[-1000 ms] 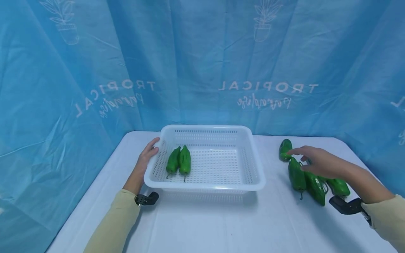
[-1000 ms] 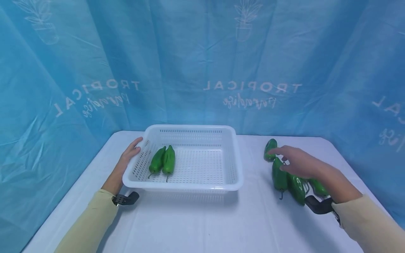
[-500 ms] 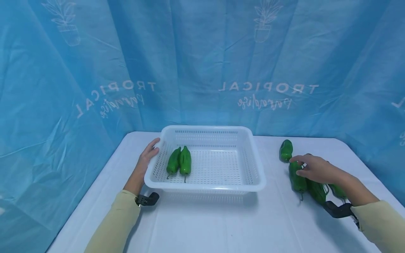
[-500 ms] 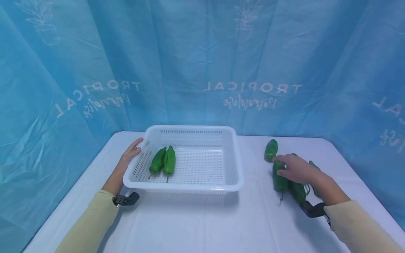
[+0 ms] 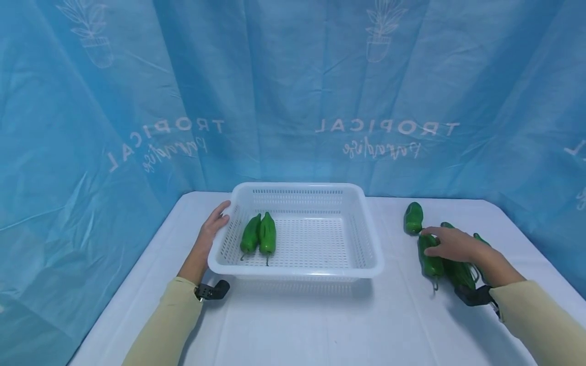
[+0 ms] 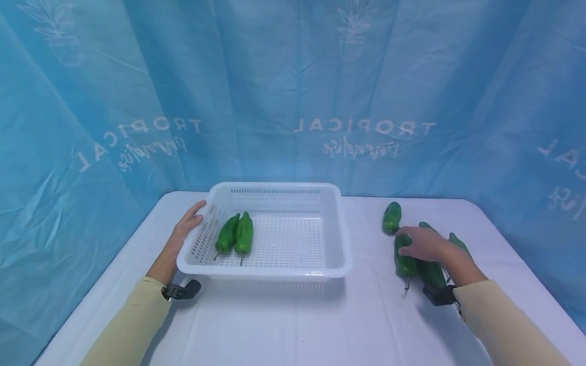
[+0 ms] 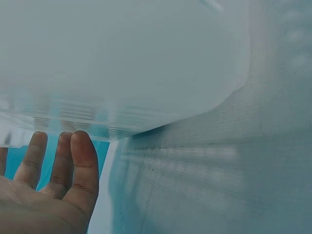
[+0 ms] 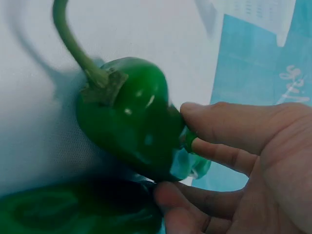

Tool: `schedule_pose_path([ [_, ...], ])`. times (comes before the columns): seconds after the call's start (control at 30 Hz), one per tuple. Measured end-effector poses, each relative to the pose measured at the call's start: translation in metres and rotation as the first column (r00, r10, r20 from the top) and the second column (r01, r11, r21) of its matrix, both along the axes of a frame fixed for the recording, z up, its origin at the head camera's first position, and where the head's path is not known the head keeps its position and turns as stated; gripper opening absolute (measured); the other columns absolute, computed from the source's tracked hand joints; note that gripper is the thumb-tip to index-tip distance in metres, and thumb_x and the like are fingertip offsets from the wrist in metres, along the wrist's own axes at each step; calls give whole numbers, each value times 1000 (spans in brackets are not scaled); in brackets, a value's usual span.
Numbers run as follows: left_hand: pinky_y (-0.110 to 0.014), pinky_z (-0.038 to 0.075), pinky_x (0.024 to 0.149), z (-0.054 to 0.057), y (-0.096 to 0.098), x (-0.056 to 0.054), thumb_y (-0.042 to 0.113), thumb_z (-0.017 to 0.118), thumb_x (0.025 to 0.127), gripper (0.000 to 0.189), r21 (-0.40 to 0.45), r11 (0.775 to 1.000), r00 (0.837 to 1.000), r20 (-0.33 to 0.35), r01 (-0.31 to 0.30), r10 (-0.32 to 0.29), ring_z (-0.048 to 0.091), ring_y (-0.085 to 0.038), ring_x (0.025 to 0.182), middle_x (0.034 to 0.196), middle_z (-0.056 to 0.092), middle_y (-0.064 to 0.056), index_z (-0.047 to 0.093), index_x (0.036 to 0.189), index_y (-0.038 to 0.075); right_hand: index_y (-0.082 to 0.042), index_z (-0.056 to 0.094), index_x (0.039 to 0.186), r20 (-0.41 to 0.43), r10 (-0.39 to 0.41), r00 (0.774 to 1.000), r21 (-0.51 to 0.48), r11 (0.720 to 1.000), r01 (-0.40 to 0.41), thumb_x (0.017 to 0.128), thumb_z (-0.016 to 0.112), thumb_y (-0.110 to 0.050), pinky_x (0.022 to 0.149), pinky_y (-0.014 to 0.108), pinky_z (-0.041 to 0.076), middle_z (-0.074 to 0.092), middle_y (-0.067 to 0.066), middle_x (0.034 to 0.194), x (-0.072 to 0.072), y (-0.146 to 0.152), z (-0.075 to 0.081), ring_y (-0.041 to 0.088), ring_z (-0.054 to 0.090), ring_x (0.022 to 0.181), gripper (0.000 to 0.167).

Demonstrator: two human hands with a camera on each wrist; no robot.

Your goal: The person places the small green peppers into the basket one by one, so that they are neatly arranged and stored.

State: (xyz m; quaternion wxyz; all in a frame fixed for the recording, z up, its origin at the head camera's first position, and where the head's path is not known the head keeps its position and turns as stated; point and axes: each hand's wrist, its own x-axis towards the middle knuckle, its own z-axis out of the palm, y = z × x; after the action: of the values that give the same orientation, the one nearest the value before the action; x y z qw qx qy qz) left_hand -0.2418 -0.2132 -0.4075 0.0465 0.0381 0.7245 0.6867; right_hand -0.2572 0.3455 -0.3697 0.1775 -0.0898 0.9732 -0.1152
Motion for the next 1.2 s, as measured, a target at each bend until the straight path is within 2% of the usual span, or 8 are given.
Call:
schedule_pose_path([
  [0.27,-30,47,105,2,0,1,40,31,107,54,2,1000,1000,-6,3,-3,36,-32,146,163,28,-5,16,158,33,1,49,139,40,-19,999,-3,1000,19,93,66,-29,92,70,45,44,40,141,-1,-2,-1,57,46,124,58],
  [0.43,-40,42,112,2,1,1,37,31,108,53,40,999,1000,4,17,-17,36,-31,146,163,27,-5,17,158,32,0,50,139,25,-5,1000,-21,1000,6,93,66,-27,92,69,45,44,39,141,0,-5,-3,54,48,122,56],
  [0.5,-43,40,113,2,1,1,38,32,108,53,44,999,1000,7,20,-20,35,-31,146,163,27,-5,16,158,32,0,49,139,20,-4,1000,-29,1000,5,93,65,-25,90,63,49,45,39,140,0,-7,-5,50,52,115,55],
  [0.6,-39,44,110,0,1,-1,39,33,107,53,41,999,1000,3,18,-19,37,-32,146,163,28,-5,17,158,33,-1,50,139,21,4,1000,-34,999,-3,92,65,-22,79,49,53,48,38,136,2,-9,-6,39,56,100,53],
  [0.7,-37,47,107,-1,1,-2,40,34,107,53,40,999,1000,5,17,-17,38,-33,145,162,29,-4,18,157,34,-1,52,137,7,34,999,-42,999,-34,91,66,-19,74,44,53,50,37,134,9,-10,-4,33,57,96,52],
  [0.9,-47,37,115,2,-1,0,39,31,107,54,31,1000,1000,9,6,-7,34,-31,148,164,25,-4,15,158,33,-3,54,136,-65,86,994,-81,993,-91,89,68,-18,74,43,53,54,34,135,23,-12,3,32,58,100,51],
  [1.0,-52,32,118,2,-1,0,38,31,107,54,34,999,1000,3,6,-6,32,-31,149,165,23,-4,14,159,32,-5,55,136,-99,105,990,-91,989,-114,89,69,-18,78,49,55,55,33,135,26,-14,6,38,60,107,51],
  [1.2,-51,33,117,-1,-2,0,39,31,107,54,36,999,1000,7,10,-10,33,-31,148,165,24,-3,15,158,34,-5,56,135,-157,121,980,-103,985,-138,89,69,-18,87,60,53,56,31,135,33,-19,8,49,55,120,50],
])
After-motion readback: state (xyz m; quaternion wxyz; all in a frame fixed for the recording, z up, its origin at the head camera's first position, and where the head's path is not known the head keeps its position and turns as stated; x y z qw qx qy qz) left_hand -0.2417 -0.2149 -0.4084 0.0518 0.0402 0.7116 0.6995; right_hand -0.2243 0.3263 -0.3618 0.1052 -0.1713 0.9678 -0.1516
